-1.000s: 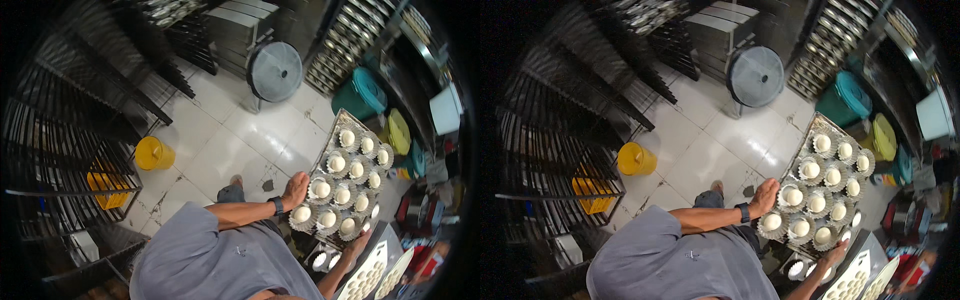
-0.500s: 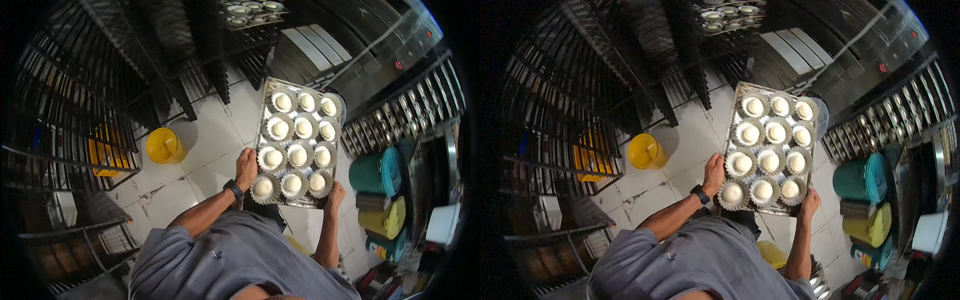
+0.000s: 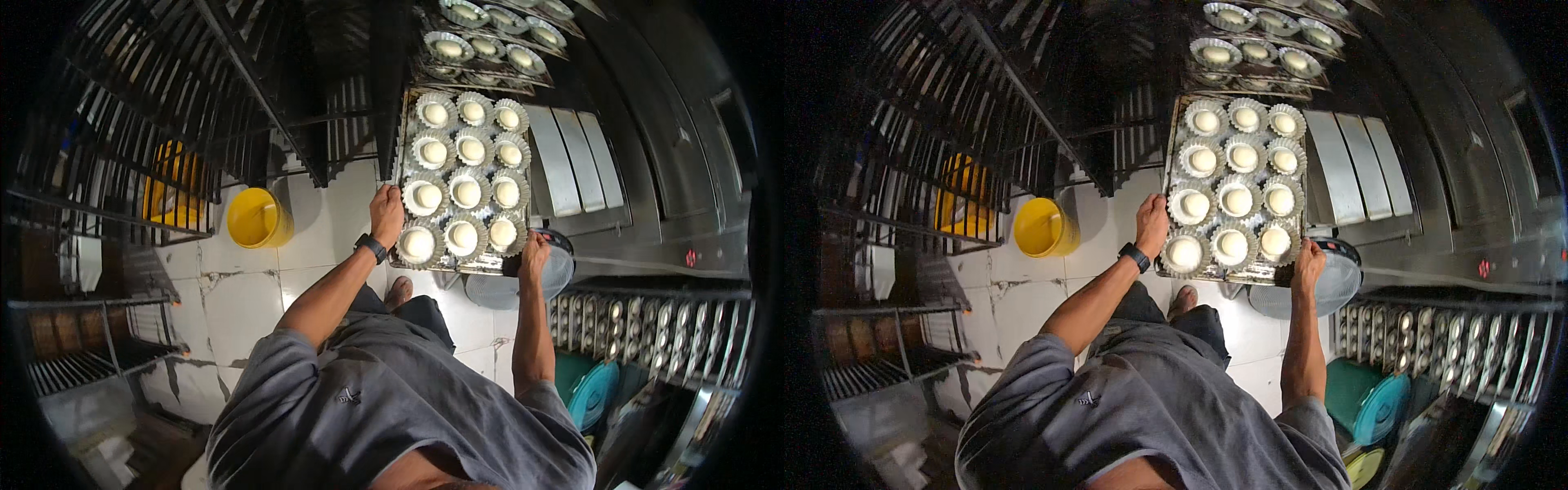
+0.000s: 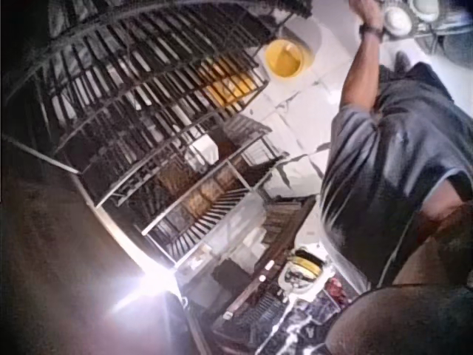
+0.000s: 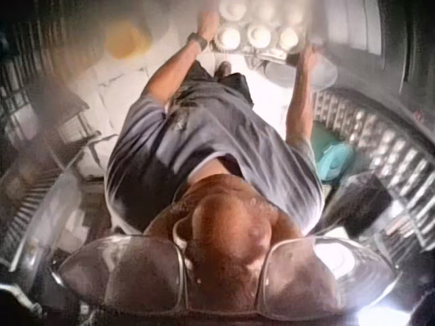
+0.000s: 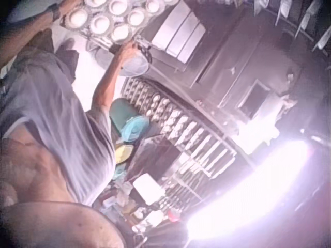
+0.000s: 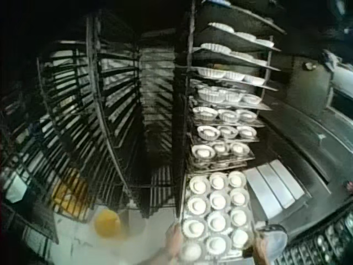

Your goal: The person places small portions of dough into paper liners on a tray, carries the tray to a rack, and then operates a dough dividing and rounding machine by placing a large piece of dough inside and pulling a lever.

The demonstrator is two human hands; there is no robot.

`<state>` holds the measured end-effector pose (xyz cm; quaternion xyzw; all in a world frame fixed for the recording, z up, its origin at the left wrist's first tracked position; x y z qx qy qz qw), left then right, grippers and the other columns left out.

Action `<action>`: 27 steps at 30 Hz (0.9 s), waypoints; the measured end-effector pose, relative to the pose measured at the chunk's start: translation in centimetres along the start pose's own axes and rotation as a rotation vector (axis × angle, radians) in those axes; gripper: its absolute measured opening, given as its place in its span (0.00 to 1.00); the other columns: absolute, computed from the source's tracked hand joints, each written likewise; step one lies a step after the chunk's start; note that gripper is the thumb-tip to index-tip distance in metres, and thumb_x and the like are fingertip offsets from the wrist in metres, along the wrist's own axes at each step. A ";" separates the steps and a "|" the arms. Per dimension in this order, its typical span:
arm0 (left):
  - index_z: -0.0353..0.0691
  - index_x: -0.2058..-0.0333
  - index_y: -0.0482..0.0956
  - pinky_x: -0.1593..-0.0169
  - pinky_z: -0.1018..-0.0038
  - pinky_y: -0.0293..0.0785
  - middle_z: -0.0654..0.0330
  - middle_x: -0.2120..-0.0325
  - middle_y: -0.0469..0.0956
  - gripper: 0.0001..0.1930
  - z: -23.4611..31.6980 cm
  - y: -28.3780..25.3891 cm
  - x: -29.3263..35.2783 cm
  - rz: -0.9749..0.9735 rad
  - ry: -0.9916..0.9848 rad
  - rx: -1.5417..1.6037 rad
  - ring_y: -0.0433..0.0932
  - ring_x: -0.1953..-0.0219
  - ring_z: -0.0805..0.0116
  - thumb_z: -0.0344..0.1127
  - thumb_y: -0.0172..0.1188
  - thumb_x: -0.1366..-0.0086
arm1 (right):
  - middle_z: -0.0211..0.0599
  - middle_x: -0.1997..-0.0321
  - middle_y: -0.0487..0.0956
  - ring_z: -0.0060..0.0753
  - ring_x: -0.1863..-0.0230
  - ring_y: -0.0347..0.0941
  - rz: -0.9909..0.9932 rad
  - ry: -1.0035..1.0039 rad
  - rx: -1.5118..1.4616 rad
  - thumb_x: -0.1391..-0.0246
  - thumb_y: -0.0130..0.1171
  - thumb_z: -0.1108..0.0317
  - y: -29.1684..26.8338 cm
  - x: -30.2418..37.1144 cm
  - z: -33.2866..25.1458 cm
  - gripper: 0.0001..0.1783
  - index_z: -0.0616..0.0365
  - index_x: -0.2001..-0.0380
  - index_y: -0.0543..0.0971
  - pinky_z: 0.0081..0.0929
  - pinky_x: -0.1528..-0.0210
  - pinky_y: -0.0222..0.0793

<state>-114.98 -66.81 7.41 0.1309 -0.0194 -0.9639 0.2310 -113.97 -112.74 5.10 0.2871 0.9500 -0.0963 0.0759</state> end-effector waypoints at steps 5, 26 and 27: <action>0.31 0.68 0.72 0.60 0.60 0.69 0.47 0.74 0.73 0.16 -0.1 0.1 -1.1 0.030 -0.102 0.007 0.72 0.69 0.53 0.40 0.48 0.27 | 0.32 0.72 0.77 0.25 0.70 0.66 0.013 -0.035 0.078 0.37 0.59 0.60 0.9 -1.7 -1.8 0.19 0.70 0.67 0.82 0.31 0.65 0.65; 0.39 0.32 0.60 0.58 0.69 0.86 0.54 0.40 0.67 0.35 0.6 0.8 11.5 -0.398 -0.597 0.680 0.78 0.49 0.61 0.61 0.47 0.25 | 0.36 0.61 0.84 0.27 0.64 0.75 -0.366 0.003 0.221 0.32 0.55 0.61 2.6 -5.8 -11.5 0.21 0.70 0.51 0.82 0.27 0.60 0.71; 0.39 0.32 0.60 0.58 0.69 0.86 0.54 0.40 0.67 0.35 0.6 0.7 11.4 -0.390 -0.592 0.680 0.78 0.49 0.61 0.61 0.47 0.25 | 0.36 0.61 0.84 0.27 0.64 0.75 -0.375 -0.001 0.219 0.32 0.55 0.61 3.3 -5.7 -12.0 0.21 0.70 0.51 0.82 0.27 0.60 0.71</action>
Point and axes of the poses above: each hand's wrist, its own x-axis away from the middle knuckle, its own y-axis out of the palm, z = x × y, the point moved 9 cm from there along -x, towards the middle knuckle
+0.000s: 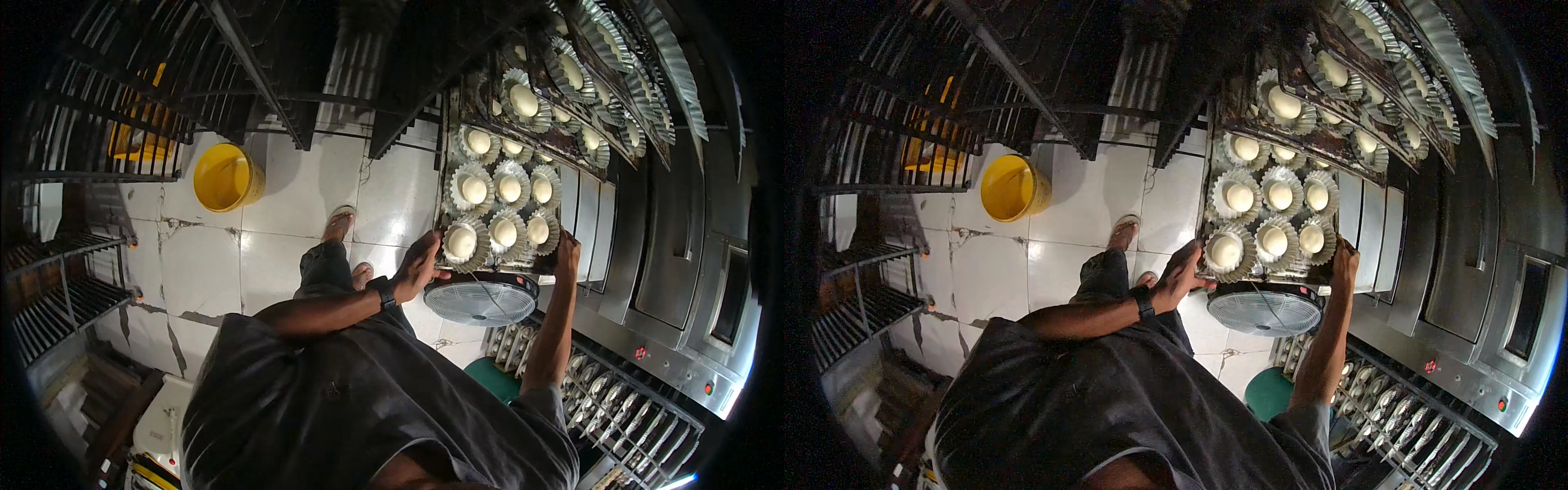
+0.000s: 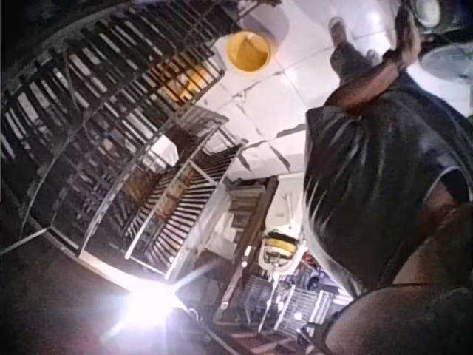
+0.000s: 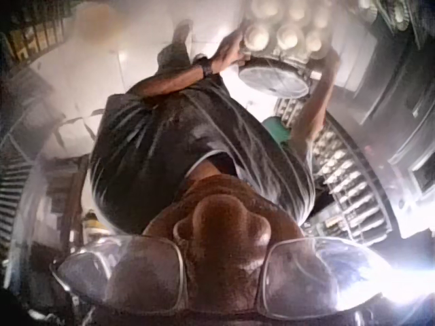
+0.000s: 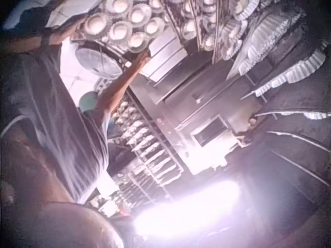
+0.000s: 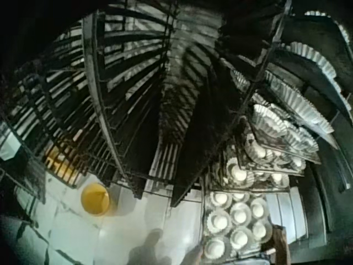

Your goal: The person places small portions of dough into paper liners on a tray, carries the tray to a rack, and then operates a dough dividing and rounding machine by placing a large piece of dough inside and pulling a lever.

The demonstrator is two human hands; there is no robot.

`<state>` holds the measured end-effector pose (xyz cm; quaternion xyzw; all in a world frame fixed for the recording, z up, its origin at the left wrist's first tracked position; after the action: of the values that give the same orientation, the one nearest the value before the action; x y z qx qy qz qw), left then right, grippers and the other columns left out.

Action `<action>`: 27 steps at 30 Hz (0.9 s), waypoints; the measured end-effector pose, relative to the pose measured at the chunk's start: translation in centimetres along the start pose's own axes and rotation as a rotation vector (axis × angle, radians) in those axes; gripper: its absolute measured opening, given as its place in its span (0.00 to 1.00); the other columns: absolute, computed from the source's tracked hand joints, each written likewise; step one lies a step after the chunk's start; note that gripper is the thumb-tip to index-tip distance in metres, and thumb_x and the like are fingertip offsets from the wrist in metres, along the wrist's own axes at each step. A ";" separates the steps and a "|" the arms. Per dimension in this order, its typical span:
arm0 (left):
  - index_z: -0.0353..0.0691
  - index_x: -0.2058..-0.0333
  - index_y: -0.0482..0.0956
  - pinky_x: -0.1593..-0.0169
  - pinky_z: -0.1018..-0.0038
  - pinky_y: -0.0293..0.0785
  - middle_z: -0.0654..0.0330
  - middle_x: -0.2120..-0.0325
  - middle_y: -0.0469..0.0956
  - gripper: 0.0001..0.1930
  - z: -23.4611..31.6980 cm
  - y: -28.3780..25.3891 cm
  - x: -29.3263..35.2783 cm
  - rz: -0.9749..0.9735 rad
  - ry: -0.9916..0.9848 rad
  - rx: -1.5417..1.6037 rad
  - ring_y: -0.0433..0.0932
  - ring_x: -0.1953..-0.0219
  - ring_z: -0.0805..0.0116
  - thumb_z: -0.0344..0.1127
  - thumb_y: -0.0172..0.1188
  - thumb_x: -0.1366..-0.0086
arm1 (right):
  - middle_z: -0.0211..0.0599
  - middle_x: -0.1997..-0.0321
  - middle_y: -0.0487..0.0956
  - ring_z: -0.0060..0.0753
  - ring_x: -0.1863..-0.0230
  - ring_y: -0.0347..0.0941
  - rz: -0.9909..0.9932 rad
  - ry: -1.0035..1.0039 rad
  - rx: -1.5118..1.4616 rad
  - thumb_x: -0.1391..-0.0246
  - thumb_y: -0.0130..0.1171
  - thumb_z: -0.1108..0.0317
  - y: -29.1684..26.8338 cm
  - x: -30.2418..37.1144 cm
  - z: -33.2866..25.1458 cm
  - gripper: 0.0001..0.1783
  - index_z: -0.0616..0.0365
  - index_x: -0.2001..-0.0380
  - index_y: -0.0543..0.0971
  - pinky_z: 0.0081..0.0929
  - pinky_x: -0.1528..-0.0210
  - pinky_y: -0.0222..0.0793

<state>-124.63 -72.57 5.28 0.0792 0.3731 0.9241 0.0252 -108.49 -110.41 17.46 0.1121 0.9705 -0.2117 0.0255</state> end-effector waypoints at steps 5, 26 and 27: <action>0.37 0.42 0.68 0.64 0.69 0.87 0.58 0.49 0.73 0.36 2.5 1.4 0.0 0.038 0.145 -0.003 0.78 0.55 0.67 0.67 0.42 0.27 | 0.38 0.58 0.85 0.33 0.61 0.80 -0.084 0.093 -0.155 0.33 0.55 0.57 1.8 1.1 -1.0 0.22 0.67 0.50 0.81 0.31 0.56 0.75; 0.35 0.43 0.68 0.65 0.66 0.89 0.55 0.49 0.75 0.29 6.9 3.7 1.3 0.126 0.274 -0.036 0.83 0.56 0.64 0.57 0.38 0.21 | 0.45 0.57 0.82 0.47 0.56 0.78 -0.239 0.212 -0.965 0.29 0.44 0.41 5.6 18.6 4.1 0.26 0.53 0.59 0.78 0.40 0.52 0.74; 0.35 0.42 0.67 0.64 0.66 0.89 0.55 0.49 0.75 0.29 6.8 3.4 1.2 0.108 0.255 -0.015 0.83 0.55 0.63 0.56 0.38 0.21 | 0.44 0.57 0.82 0.45 0.58 0.78 -0.244 0.234 -0.960 0.29 0.44 0.41 6.4 20.4 4.4 0.26 0.53 0.58 0.78 0.39 0.54 0.73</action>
<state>-124.60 -70.23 12.61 -0.0192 0.3614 0.9295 -0.0715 -126.84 -102.36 8.85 -0.0035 0.9608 0.2705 -0.0599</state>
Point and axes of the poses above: each hand's wrist, its own x-axis away from the middle knuckle, its own y-axis out of the palm, z = x × y, the point moved 9 cm from there along -x, towards the middle knuckle
